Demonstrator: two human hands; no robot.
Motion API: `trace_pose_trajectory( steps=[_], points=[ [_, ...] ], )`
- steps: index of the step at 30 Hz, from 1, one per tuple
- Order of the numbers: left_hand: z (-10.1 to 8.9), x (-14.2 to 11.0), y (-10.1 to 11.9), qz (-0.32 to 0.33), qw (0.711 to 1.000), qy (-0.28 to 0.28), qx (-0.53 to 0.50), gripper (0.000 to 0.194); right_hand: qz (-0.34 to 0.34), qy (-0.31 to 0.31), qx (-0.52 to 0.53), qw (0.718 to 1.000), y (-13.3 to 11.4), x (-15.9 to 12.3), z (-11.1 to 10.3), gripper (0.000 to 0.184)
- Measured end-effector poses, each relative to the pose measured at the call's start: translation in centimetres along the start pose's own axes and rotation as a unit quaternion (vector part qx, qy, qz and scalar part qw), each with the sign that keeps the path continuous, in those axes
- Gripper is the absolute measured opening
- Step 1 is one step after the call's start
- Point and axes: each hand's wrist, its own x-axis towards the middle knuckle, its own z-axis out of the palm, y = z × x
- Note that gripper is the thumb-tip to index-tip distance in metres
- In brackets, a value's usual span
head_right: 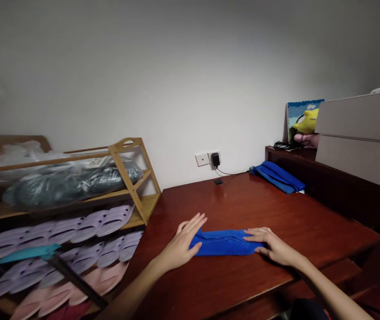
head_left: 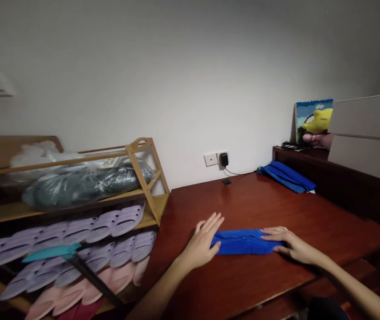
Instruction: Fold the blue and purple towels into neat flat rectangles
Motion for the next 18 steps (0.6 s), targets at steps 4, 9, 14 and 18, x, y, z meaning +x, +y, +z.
trace_pose_trajectory(
  steps=[4, 9, 14, 18],
  points=[
    [-0.7, -1.3, -1.4, 0.002, 0.995, -0.098, -0.015, 0.038, 0.021, -0.003, 0.047, 0.999, -1.8, -0.9, 0.3, 0.050],
    [-1.7, -3.5, -2.8, -0.017, 0.997, -0.062, -0.043, 0.029, 0.053, 0.040, 0.000, 0.998, -2.1, -1.8, 0.4, 0.048],
    [-3.4, -4.3, -3.9, -0.051, 0.995, -0.032, -0.079, 0.017, 0.032, 0.030, -0.038, 0.998, -3.8, -1.5, 0.3, 0.037],
    [-4.7, -4.1, -4.5, -0.083, 0.981, -0.018, -0.177, 0.021, 0.039, 0.063, -0.004, 0.997, -5.0, -0.9, -0.3, 0.033]
  ],
)
